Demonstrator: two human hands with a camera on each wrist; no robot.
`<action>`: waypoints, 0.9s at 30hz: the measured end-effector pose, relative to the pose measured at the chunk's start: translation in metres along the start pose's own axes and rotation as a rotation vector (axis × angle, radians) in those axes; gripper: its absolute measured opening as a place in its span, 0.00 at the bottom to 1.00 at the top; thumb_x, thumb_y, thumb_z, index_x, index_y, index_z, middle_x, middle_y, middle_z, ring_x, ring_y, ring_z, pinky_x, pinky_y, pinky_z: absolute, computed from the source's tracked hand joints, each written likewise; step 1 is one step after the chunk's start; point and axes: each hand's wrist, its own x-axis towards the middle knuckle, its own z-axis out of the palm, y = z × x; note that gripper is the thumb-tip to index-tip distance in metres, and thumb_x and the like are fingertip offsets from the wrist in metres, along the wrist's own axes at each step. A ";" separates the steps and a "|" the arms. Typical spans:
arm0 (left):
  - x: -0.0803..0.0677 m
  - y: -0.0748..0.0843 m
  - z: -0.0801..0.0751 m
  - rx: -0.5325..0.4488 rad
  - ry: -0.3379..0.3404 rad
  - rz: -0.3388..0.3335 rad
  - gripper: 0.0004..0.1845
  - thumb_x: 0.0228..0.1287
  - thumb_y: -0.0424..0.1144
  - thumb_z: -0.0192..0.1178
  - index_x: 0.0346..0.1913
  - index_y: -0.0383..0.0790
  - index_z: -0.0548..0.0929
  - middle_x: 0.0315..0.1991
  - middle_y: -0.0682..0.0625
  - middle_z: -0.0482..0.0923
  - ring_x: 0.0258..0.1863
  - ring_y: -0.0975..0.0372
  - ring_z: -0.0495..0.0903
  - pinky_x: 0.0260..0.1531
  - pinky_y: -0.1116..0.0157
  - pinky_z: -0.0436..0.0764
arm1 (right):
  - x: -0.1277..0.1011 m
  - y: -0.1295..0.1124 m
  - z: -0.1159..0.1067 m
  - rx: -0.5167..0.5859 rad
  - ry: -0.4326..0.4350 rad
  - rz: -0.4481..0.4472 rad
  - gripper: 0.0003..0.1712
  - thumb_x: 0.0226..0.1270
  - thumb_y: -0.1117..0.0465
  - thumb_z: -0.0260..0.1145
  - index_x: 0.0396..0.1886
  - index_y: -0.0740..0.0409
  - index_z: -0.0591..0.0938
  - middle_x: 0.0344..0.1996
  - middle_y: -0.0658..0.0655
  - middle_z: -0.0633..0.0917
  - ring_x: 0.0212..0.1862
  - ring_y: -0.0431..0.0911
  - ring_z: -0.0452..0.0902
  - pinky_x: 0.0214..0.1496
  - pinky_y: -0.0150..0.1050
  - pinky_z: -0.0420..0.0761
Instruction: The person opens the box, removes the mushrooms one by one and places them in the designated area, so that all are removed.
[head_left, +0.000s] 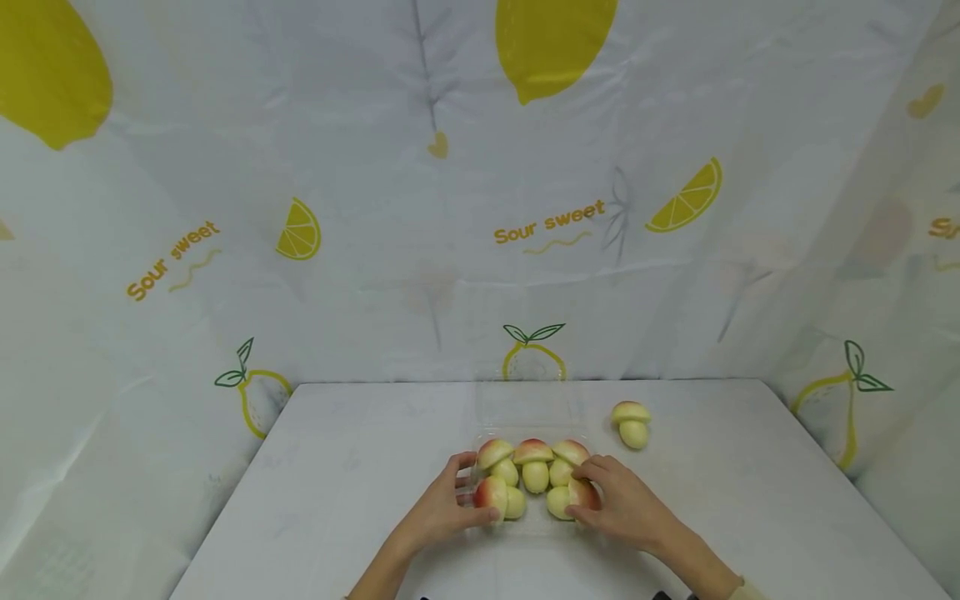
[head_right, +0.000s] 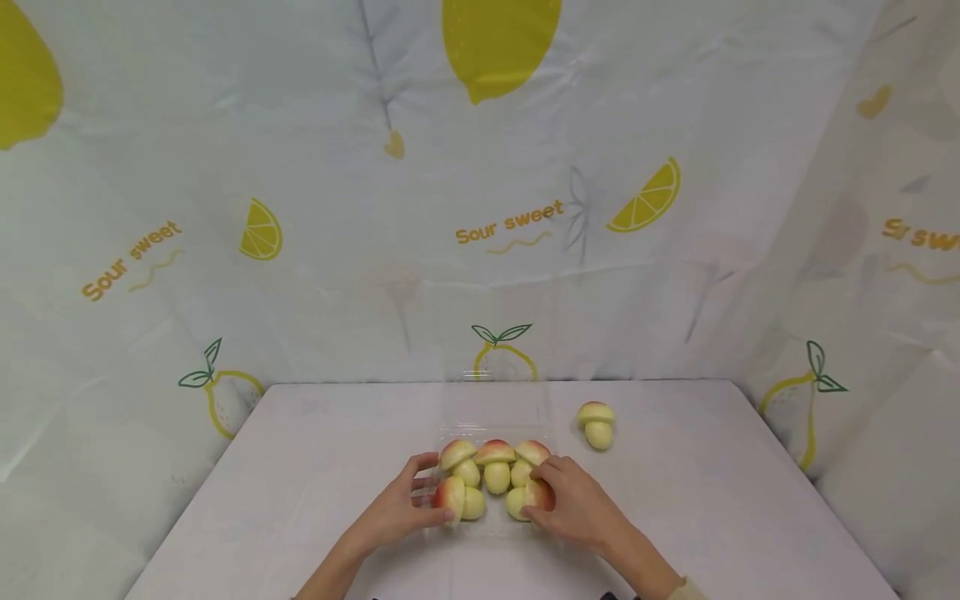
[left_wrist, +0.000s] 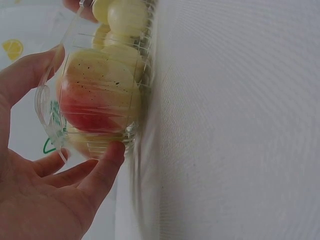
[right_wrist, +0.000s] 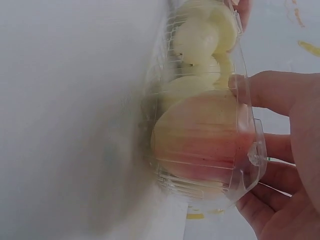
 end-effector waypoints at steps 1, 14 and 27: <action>0.000 0.000 0.000 -0.001 0.000 -0.001 0.49 0.56 0.50 0.77 0.74 0.38 0.61 0.73 0.37 0.63 0.61 0.42 0.76 0.57 0.45 0.79 | 0.000 0.000 0.000 0.003 -0.001 0.003 0.22 0.49 0.53 0.83 0.41 0.57 0.85 0.41 0.48 0.84 0.43 0.43 0.78 0.45 0.43 0.82; -0.001 -0.001 0.001 -0.005 0.004 -0.005 0.49 0.55 0.50 0.78 0.74 0.38 0.62 0.72 0.36 0.63 0.61 0.42 0.76 0.57 0.45 0.79 | -0.001 -0.006 -0.002 0.095 0.038 0.021 0.21 0.48 0.62 0.82 0.43 0.58 0.87 0.44 0.48 0.84 0.46 0.45 0.81 0.48 0.46 0.83; 0.000 -0.002 0.001 0.003 0.005 0.004 0.49 0.56 0.49 0.78 0.74 0.38 0.62 0.73 0.37 0.63 0.62 0.43 0.75 0.58 0.46 0.79 | 0.004 -0.002 -0.015 0.297 0.096 -0.017 0.20 0.51 0.71 0.79 0.46 0.60 0.87 0.45 0.50 0.86 0.43 0.37 0.80 0.42 0.37 0.86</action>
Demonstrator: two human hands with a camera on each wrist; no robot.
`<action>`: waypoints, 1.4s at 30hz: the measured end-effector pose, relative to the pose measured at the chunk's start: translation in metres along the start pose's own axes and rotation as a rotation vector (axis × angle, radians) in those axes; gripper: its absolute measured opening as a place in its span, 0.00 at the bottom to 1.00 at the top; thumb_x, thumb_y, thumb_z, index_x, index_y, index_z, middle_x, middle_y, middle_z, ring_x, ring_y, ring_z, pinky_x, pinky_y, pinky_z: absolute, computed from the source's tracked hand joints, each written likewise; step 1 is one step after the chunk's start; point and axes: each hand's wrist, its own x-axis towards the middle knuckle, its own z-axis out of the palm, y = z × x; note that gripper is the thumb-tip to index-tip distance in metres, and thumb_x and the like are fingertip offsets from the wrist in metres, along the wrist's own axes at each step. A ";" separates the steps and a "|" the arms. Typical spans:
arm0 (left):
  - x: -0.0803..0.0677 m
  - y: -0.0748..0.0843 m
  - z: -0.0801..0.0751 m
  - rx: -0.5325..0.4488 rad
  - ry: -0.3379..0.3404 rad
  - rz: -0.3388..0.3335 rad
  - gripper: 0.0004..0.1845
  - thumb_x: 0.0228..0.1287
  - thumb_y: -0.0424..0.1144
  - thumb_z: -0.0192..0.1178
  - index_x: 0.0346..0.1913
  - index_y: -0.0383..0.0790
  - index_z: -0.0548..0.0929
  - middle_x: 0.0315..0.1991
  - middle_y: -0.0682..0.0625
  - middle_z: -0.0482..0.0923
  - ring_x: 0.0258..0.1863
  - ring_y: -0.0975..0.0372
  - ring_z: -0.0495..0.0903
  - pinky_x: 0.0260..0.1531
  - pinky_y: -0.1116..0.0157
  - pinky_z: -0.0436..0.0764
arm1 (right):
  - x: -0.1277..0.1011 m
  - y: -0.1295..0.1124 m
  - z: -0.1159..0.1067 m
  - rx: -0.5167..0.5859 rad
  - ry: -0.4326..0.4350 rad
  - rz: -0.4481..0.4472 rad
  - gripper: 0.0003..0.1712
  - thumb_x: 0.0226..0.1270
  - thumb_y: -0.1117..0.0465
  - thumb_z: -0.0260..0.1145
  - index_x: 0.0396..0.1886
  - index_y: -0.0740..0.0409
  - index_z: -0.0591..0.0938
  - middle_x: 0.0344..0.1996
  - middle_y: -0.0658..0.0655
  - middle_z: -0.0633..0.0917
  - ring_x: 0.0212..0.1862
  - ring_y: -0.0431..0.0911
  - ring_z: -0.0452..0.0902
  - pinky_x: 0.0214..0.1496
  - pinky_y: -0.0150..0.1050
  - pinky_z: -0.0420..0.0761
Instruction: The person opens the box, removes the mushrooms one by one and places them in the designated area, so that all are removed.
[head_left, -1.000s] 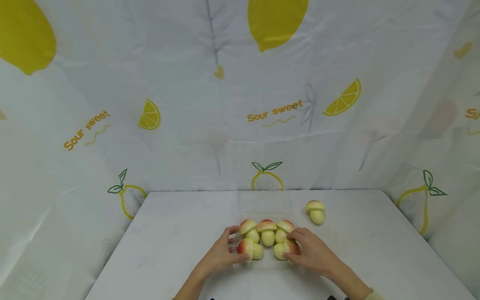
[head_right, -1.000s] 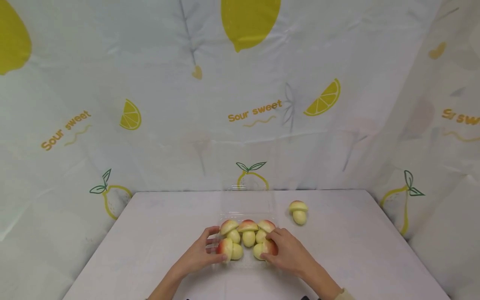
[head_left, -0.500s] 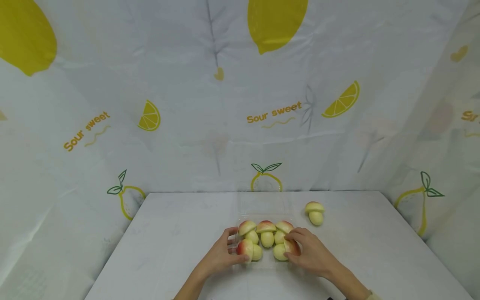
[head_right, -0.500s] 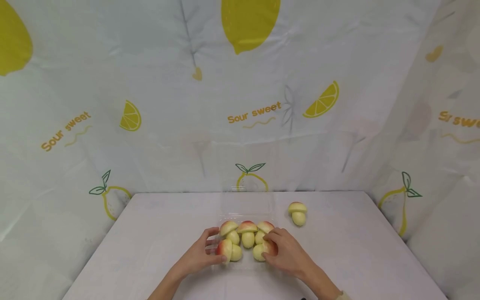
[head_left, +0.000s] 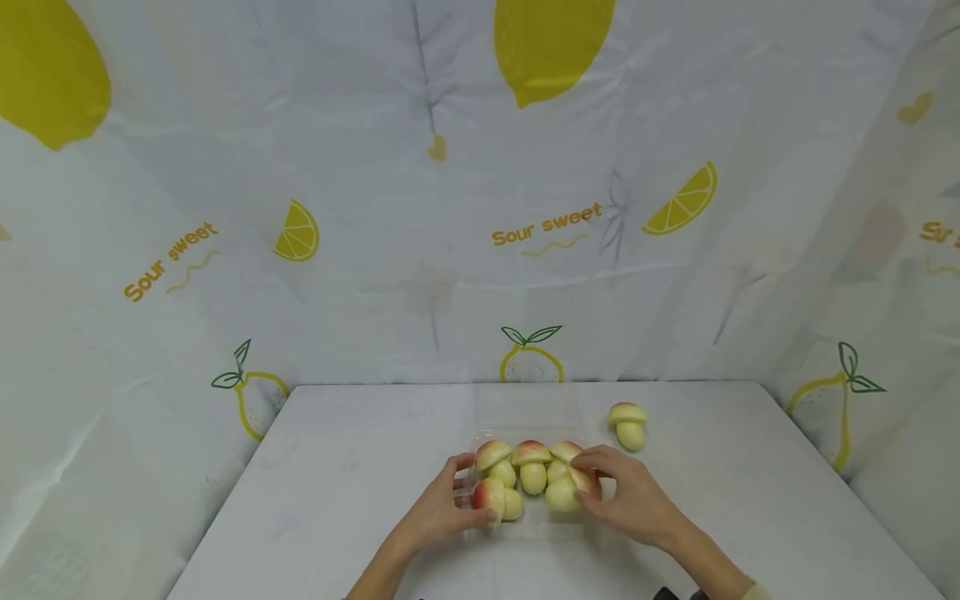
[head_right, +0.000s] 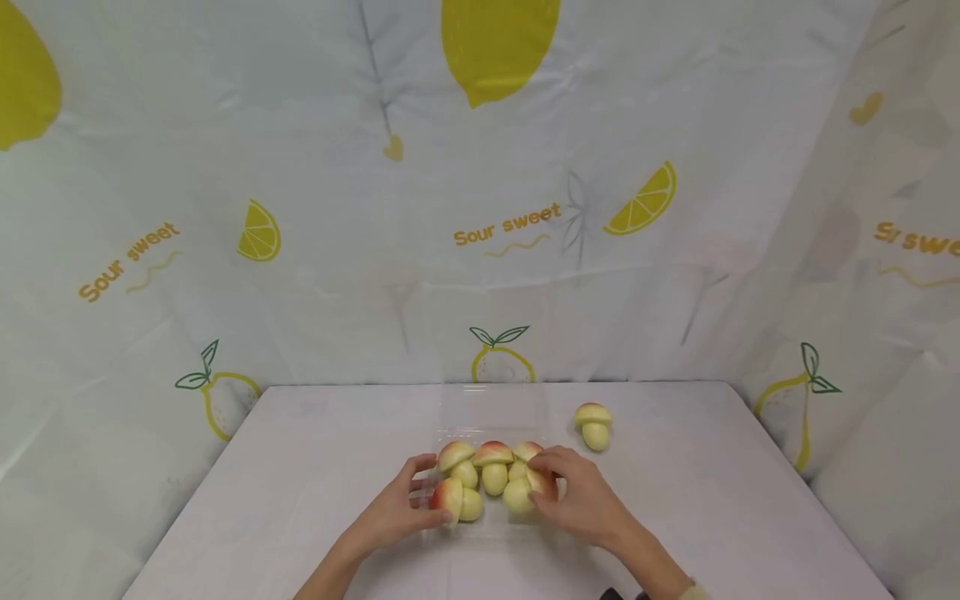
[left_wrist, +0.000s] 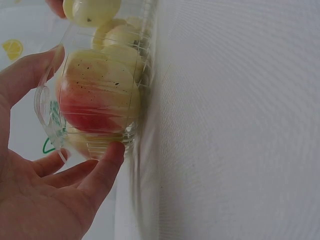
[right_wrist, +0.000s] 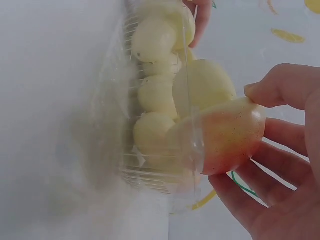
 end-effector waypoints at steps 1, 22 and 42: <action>0.000 0.000 0.000 -0.002 0.000 -0.001 0.49 0.56 0.49 0.78 0.74 0.38 0.62 0.73 0.37 0.63 0.62 0.42 0.75 0.58 0.45 0.78 | 0.001 -0.001 -0.002 0.002 0.000 0.010 0.20 0.52 0.71 0.78 0.46 0.60 0.87 0.45 0.50 0.86 0.43 0.37 0.80 0.42 0.38 0.86; 0.000 0.000 0.000 -0.002 0.001 -0.003 0.49 0.55 0.49 0.78 0.74 0.38 0.62 0.72 0.36 0.64 0.61 0.43 0.76 0.57 0.46 0.79 | 0.007 0.003 -0.037 -0.096 0.061 0.000 0.23 0.48 0.76 0.75 0.46 0.57 0.86 0.42 0.46 0.84 0.38 0.35 0.76 0.40 0.33 0.82; 0.000 0.000 -0.002 -0.003 0.005 0.011 0.49 0.56 0.51 0.77 0.74 0.38 0.62 0.72 0.37 0.63 0.62 0.43 0.75 0.58 0.47 0.79 | 0.001 0.028 -0.078 -0.171 0.149 0.034 0.24 0.45 0.78 0.76 0.44 0.60 0.87 0.42 0.52 0.86 0.40 0.36 0.78 0.47 0.18 0.75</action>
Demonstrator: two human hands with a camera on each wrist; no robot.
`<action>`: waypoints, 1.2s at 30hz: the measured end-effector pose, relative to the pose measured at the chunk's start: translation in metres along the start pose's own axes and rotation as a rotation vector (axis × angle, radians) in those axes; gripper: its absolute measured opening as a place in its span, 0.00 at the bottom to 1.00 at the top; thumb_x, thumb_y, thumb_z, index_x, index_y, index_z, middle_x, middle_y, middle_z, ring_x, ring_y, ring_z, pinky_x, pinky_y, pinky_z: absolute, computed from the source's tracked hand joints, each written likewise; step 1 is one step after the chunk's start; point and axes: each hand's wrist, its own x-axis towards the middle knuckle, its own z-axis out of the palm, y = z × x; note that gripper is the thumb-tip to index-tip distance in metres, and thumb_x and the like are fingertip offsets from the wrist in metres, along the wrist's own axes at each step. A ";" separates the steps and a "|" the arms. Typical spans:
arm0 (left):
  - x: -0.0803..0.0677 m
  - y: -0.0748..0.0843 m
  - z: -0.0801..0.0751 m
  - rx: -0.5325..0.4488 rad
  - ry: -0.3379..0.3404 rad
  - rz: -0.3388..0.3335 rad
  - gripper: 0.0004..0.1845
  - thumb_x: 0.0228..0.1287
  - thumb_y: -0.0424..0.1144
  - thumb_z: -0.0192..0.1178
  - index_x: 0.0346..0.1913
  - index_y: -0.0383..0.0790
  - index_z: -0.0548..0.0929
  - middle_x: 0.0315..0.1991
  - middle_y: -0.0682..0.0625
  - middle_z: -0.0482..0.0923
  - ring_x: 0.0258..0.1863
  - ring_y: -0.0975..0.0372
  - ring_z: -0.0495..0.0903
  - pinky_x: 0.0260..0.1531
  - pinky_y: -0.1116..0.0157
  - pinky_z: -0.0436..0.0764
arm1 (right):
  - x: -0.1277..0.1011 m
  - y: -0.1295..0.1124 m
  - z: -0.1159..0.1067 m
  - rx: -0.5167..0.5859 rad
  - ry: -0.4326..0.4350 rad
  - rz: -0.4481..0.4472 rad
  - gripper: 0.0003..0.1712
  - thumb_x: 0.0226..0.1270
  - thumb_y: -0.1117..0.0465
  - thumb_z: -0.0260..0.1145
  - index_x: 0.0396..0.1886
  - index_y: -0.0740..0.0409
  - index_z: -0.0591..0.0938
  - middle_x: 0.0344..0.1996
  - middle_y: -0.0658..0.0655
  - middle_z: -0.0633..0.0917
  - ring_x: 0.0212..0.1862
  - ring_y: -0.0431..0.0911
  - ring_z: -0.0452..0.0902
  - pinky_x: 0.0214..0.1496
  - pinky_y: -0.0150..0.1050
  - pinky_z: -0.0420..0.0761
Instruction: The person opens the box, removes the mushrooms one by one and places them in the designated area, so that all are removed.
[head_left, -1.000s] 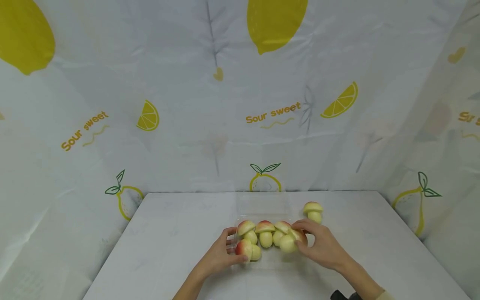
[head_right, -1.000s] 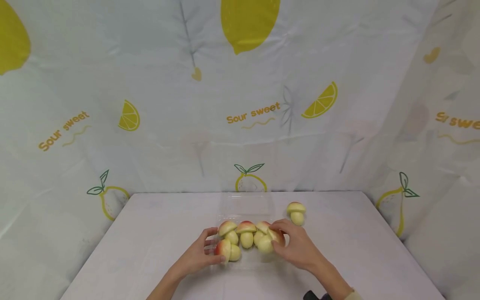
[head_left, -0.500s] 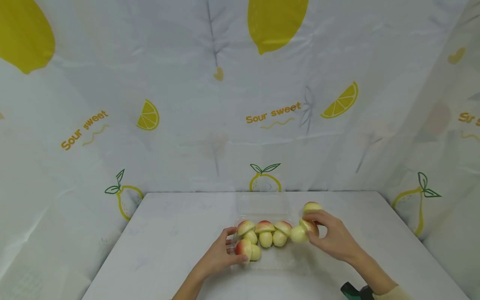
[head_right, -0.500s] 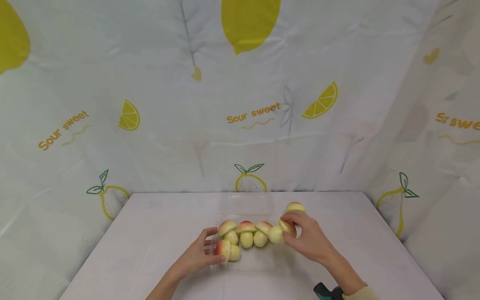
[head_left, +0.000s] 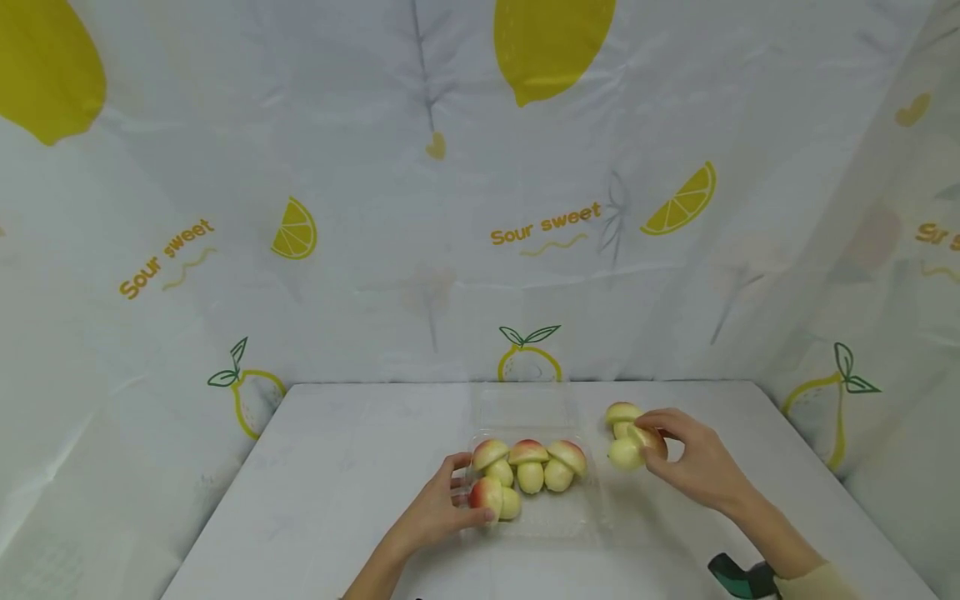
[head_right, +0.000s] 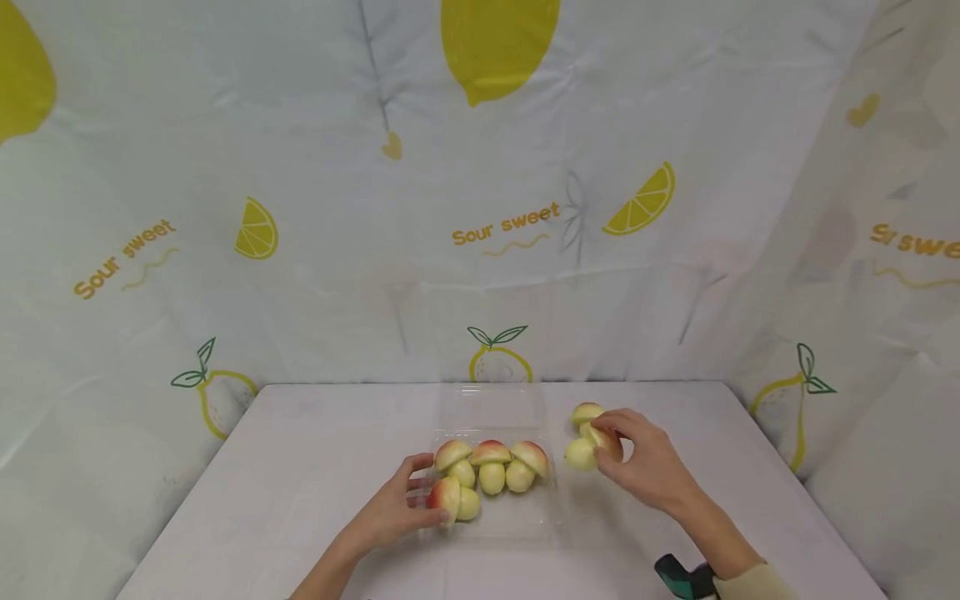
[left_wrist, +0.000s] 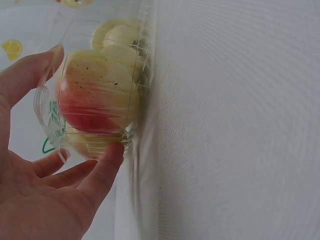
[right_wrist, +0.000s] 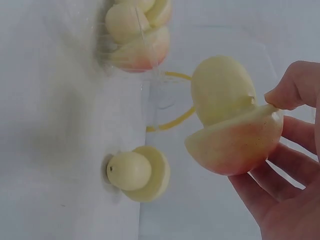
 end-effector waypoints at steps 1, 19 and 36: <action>0.000 0.000 0.000 0.000 0.000 -0.001 0.49 0.55 0.51 0.77 0.74 0.38 0.62 0.72 0.37 0.63 0.62 0.43 0.75 0.58 0.47 0.79 | 0.000 0.002 -0.002 -0.014 0.001 0.003 0.24 0.45 0.77 0.76 0.44 0.60 0.87 0.42 0.52 0.86 0.40 0.36 0.77 0.46 0.17 0.74; 0.001 -0.001 0.001 -0.006 -0.002 -0.018 0.49 0.54 0.49 0.78 0.74 0.39 0.62 0.72 0.36 0.63 0.61 0.42 0.75 0.57 0.45 0.79 | 0.002 0.035 -0.021 -0.060 0.036 0.070 0.19 0.48 0.75 0.75 0.43 0.64 0.87 0.41 0.58 0.87 0.41 0.31 0.76 0.46 0.15 0.71; 0.000 0.000 0.000 -0.015 -0.006 -0.015 0.48 0.55 0.49 0.78 0.73 0.39 0.62 0.72 0.36 0.64 0.61 0.41 0.76 0.56 0.45 0.79 | 0.002 0.070 -0.018 -0.110 -0.054 0.272 0.17 0.55 0.69 0.74 0.46 0.64 0.87 0.45 0.62 0.87 0.45 0.40 0.78 0.44 0.25 0.76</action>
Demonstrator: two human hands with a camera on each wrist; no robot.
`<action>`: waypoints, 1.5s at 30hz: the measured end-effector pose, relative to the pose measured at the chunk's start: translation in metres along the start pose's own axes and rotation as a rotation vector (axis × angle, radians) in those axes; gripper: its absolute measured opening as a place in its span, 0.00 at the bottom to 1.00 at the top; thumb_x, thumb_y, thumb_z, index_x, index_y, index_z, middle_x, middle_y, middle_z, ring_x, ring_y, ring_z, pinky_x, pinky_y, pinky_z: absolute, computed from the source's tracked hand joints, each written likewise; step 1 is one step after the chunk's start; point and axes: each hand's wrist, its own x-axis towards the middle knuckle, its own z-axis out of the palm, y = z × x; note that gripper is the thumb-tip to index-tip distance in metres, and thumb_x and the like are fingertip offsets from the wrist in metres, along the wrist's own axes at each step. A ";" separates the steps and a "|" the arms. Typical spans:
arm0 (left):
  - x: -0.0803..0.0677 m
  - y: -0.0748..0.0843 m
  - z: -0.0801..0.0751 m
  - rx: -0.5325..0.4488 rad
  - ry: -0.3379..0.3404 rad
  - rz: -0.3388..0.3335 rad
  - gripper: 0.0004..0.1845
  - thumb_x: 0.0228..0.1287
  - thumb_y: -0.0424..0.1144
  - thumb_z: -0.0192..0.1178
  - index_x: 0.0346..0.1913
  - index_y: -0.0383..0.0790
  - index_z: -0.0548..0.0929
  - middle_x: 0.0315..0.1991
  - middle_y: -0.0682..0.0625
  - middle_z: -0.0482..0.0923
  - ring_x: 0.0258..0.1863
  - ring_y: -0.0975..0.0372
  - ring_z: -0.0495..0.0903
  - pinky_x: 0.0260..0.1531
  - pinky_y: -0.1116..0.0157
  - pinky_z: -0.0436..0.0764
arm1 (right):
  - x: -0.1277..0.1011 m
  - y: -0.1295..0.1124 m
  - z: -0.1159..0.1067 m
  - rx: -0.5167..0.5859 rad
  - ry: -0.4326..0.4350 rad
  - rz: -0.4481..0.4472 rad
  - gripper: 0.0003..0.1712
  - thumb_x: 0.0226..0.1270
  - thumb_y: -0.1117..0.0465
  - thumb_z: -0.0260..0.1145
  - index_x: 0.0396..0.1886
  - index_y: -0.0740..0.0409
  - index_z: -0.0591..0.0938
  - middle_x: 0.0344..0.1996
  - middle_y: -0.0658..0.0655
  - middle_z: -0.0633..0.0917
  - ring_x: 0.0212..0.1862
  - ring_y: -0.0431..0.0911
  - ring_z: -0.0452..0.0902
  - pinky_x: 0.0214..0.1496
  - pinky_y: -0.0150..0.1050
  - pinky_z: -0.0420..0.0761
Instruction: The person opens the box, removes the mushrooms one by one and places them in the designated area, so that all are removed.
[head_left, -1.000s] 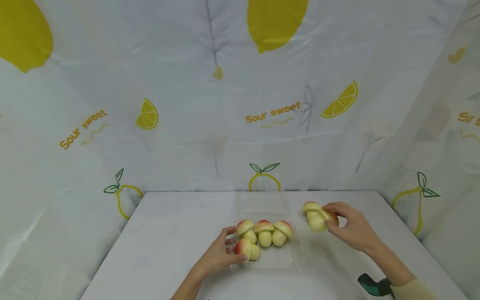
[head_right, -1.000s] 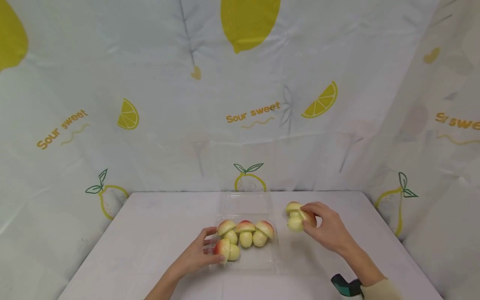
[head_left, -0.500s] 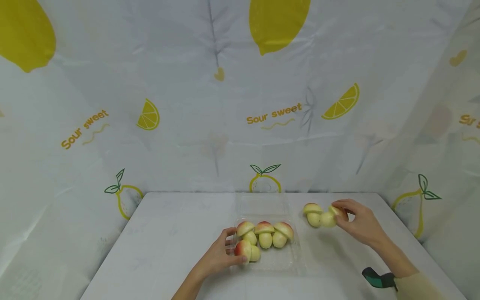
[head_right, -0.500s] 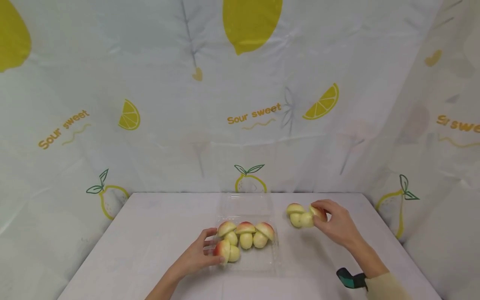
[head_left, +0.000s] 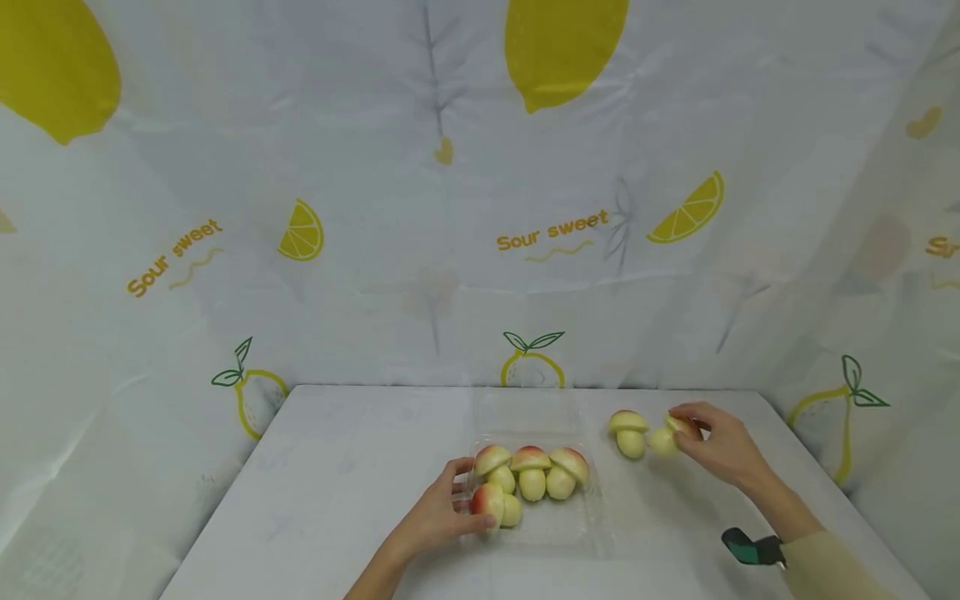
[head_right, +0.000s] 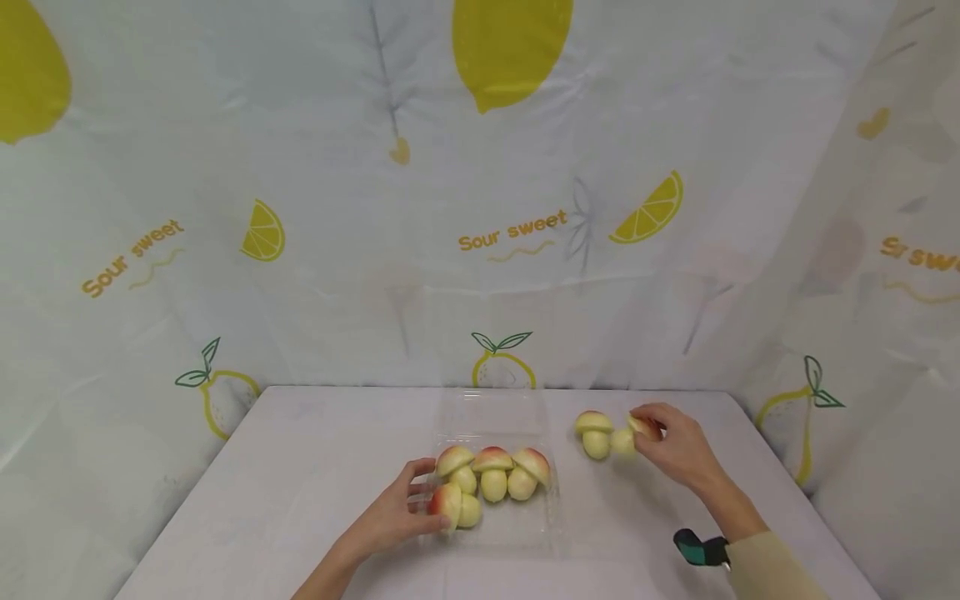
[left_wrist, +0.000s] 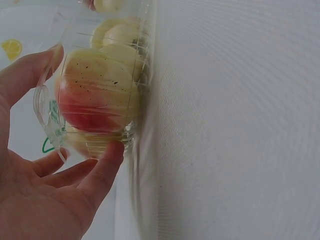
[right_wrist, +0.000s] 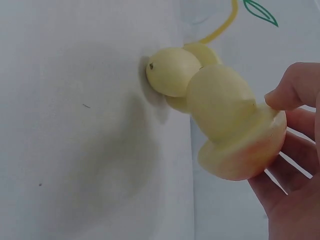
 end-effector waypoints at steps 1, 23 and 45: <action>0.000 0.000 0.000 -0.001 -0.001 0.001 0.48 0.55 0.49 0.78 0.73 0.39 0.62 0.72 0.37 0.64 0.61 0.41 0.76 0.57 0.45 0.79 | 0.000 0.003 0.002 -0.004 -0.010 0.012 0.17 0.55 0.69 0.74 0.46 0.65 0.86 0.45 0.63 0.87 0.45 0.44 0.79 0.44 0.27 0.78; -0.003 0.004 0.001 -0.021 0.003 0.005 0.48 0.54 0.43 0.78 0.74 0.38 0.62 0.73 0.37 0.63 0.60 0.41 0.76 0.56 0.45 0.79 | 0.003 0.036 0.030 -0.005 -0.197 0.217 0.20 0.63 0.67 0.67 0.54 0.72 0.82 0.54 0.73 0.82 0.56 0.69 0.76 0.56 0.62 0.78; -0.001 0.002 0.002 -0.002 0.009 0.010 0.48 0.54 0.46 0.78 0.73 0.37 0.62 0.72 0.38 0.64 0.61 0.42 0.76 0.57 0.45 0.79 | 0.005 0.034 0.031 0.004 -0.144 0.172 0.20 0.65 0.67 0.69 0.54 0.74 0.80 0.53 0.75 0.81 0.57 0.70 0.74 0.59 0.66 0.74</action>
